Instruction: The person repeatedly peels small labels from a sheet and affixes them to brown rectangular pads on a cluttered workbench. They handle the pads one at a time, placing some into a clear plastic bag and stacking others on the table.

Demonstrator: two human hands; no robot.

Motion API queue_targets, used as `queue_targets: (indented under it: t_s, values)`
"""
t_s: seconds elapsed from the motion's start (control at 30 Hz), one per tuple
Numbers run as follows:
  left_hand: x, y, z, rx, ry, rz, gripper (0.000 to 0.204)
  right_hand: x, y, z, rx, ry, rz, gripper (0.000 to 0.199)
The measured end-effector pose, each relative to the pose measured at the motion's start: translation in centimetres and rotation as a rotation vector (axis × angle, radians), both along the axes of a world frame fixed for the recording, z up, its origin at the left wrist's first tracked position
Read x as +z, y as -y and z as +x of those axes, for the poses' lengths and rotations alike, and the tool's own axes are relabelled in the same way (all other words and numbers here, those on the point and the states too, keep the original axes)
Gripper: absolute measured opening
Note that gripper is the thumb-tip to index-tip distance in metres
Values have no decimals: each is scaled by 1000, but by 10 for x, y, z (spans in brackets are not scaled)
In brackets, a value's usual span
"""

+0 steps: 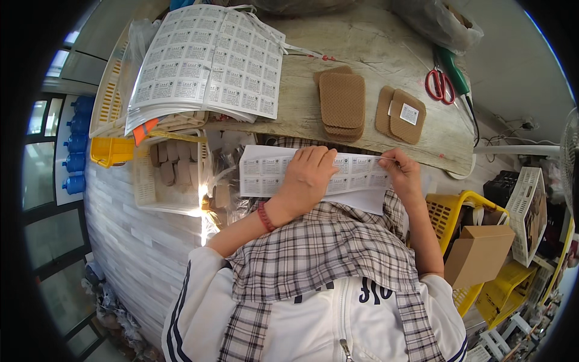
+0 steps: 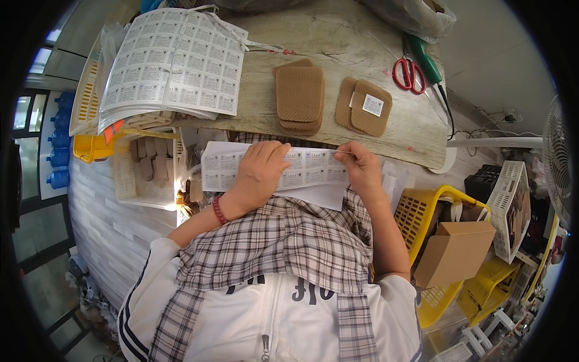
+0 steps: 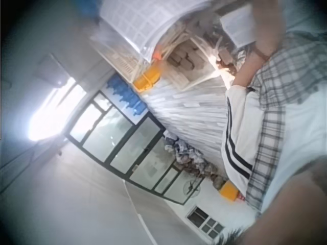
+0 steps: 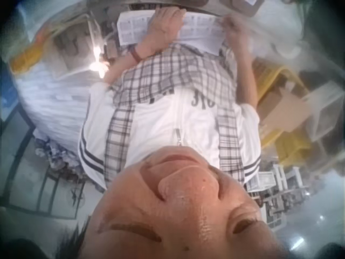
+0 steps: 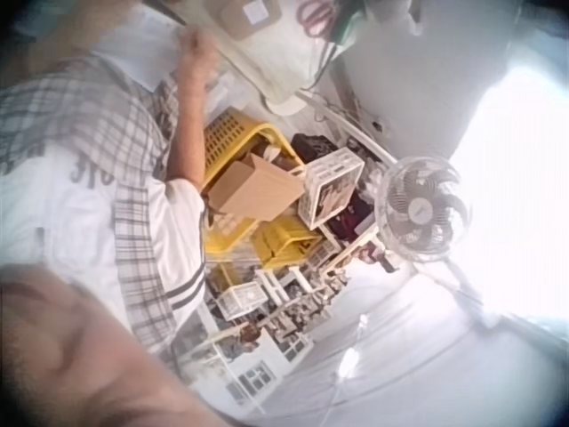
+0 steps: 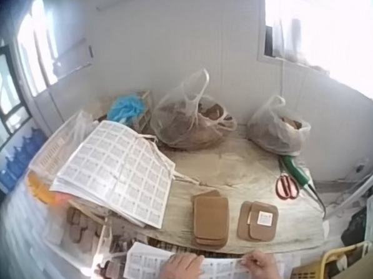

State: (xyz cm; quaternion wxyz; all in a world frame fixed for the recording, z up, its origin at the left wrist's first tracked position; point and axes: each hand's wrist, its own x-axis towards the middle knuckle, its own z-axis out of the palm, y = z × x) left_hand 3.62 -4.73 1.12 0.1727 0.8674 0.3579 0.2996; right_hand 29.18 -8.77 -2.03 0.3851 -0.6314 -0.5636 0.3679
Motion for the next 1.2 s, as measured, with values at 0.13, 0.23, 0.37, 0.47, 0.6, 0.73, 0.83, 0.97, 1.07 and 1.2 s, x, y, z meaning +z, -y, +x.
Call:
queue_targets:
  t_s: [0.13, 0.23, 0.37, 0.47, 0.6, 0.73, 0.83, 0.97, 1.07, 1.2]
  values:
    - [-19, -4, 10, 31, -16, 60, 14, 2, -1, 2, 4, -29, -82, 10]
    - [-21, -8, 8, 22, -55, 74, 17, 17, -4, -4, 44, 187, -13, 11]
    - [-22, -12, 12, 1, -6, 79, 20, 35, -13, -33, 116, 592, 399, 17]
    - [-24, -14, 12, -34, 18, 47, 20, 25, -12, -54, 217, 618, 379, 21]
    - [-26, -16, -4, -77, -22, 78, 22, 21, -14, -56, 252, 610, 373, 16]
    - [-25, -15, -39, -65, -105, 135, 25, 16, -15, -50, 244, 463, 266, 16]
    - [-22, -17, -48, -78, -127, 152, 28, 13, -17, -51, 284, 372, 182, 16]
    - [-25, -27, -58, -70, -144, 209, 29, 10, -15, -45, 286, 317, 87, 14]
    - [-26, -25, -66, -52, -168, 241, 31, 9, -12, -41, 305, 293, 35, 13]
    - [-23, -31, -85, 6, -187, 255, 35, 6, -9, -37, 290, 249, -25, 13]
